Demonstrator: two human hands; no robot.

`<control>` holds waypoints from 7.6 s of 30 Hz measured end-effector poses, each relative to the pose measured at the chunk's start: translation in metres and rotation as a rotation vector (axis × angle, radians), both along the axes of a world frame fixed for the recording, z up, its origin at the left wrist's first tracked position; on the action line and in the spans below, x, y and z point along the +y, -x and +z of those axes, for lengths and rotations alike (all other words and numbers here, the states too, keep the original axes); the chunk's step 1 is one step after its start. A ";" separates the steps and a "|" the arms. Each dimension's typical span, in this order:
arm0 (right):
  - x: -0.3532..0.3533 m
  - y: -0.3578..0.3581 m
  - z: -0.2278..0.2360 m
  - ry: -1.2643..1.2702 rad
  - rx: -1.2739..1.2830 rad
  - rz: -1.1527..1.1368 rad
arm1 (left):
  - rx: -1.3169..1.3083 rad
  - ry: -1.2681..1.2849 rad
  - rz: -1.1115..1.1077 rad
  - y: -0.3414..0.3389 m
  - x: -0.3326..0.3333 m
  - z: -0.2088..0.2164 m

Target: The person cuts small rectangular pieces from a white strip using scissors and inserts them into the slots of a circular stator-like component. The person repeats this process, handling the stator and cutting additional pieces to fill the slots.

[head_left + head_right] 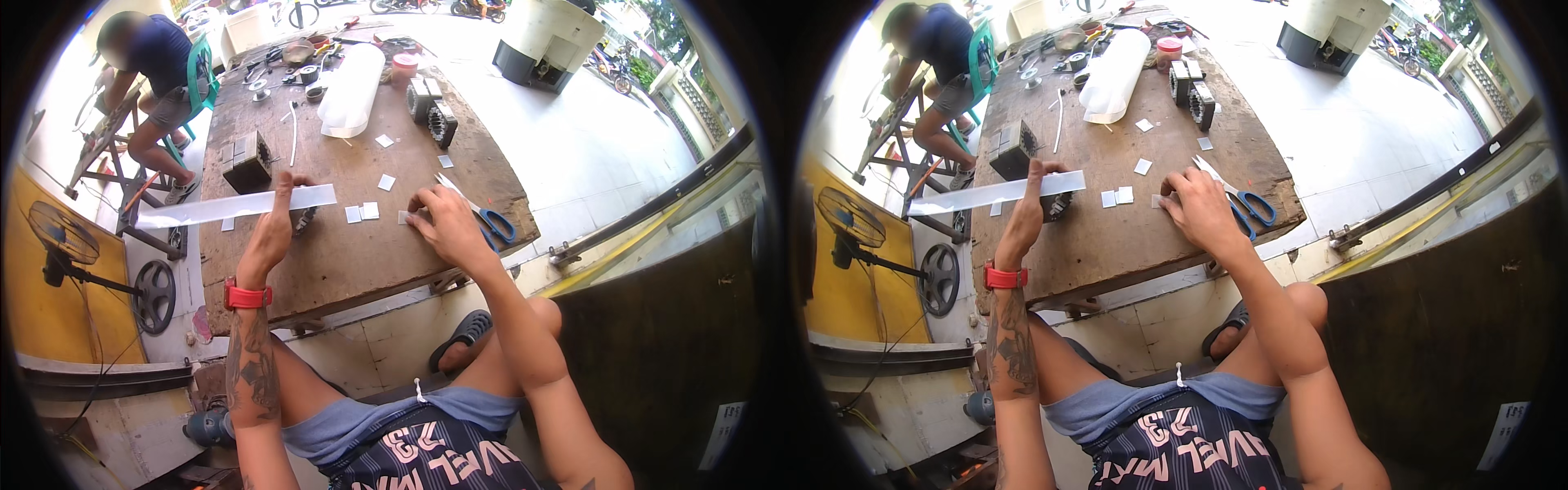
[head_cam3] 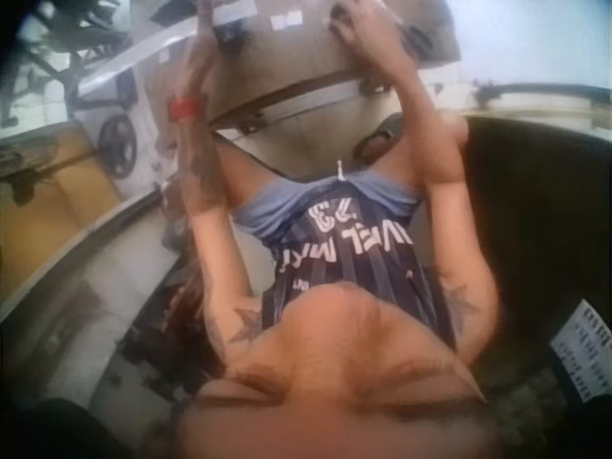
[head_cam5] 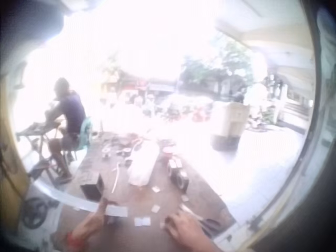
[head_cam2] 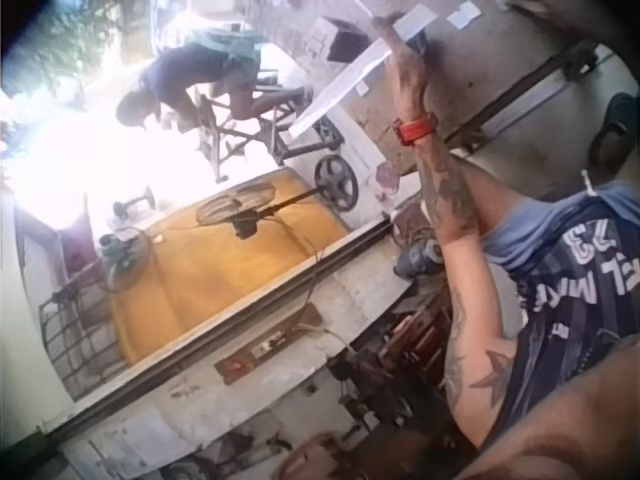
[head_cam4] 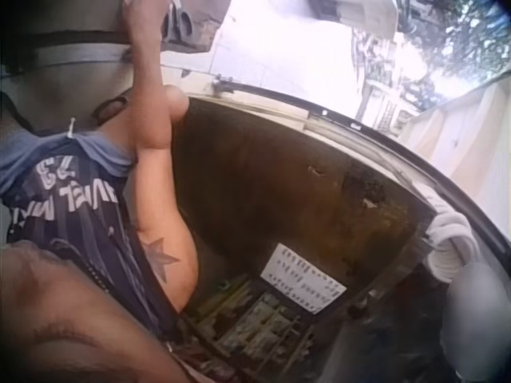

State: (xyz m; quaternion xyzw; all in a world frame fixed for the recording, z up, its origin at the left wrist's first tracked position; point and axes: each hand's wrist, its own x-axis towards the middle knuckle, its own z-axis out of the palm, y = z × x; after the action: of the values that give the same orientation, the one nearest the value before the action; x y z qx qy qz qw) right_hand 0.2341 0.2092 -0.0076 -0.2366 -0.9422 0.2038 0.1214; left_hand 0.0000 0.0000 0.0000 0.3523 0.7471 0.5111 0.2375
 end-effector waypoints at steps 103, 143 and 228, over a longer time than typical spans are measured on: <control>-0.102 0.041 0.006 0.022 0.611 0.439 | -0.736 -1.030 0.284 -0.096 -0.015 -0.004; -0.096 0.038 0.011 -0.151 0.597 0.438 | -0.780 -1.072 0.325 -0.101 -0.006 -0.002; -0.092 0.029 0.014 0.259 0.653 0.341 | -1.020 -0.995 0.302 -0.085 -0.011 -0.017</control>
State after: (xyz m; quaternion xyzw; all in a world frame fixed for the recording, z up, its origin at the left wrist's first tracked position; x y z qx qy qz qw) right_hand 0.2046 0.1170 0.0063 -0.0128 -0.8463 0.4028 0.3483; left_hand 0.0853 -0.0115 -0.0169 0.0293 0.2631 0.9182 0.2948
